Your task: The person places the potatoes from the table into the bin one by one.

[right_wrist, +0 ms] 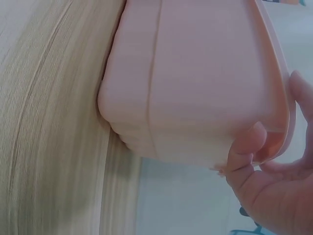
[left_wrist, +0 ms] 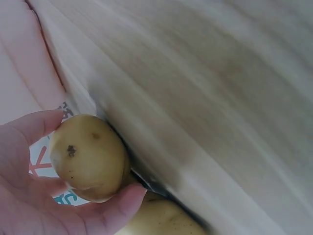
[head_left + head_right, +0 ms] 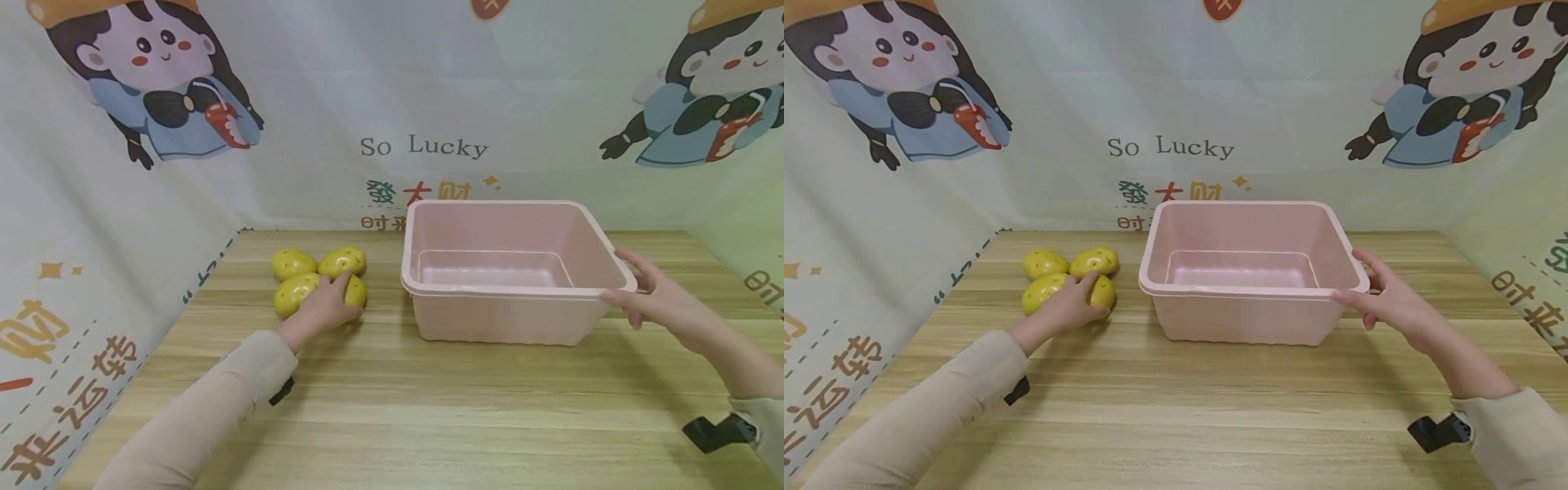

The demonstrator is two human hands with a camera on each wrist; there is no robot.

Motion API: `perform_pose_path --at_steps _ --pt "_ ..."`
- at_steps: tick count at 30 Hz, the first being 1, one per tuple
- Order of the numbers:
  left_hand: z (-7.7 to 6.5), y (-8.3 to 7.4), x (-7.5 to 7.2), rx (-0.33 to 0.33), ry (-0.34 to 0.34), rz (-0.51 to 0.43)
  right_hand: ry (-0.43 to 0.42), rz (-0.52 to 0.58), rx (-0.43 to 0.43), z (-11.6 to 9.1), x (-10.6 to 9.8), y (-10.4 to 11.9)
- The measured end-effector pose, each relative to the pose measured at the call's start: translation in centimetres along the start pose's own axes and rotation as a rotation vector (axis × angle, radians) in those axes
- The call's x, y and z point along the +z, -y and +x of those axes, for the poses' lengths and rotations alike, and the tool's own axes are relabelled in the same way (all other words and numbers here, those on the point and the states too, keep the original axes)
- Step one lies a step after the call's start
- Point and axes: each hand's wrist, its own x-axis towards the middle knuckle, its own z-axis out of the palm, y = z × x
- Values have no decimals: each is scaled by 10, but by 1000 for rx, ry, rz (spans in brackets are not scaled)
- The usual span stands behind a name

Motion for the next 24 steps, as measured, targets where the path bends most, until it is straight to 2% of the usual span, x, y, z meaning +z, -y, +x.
perform_pose_path --at_steps 6,14,24 --pt "4 -2 2 13 -9 5 1 63 34 2 -2 -4" --pt "5 -2 2 19 -19 11 32 26 71 1 -5 3" --pt "2 1 2 33 -24 -78 25 31 66 5 0 8"
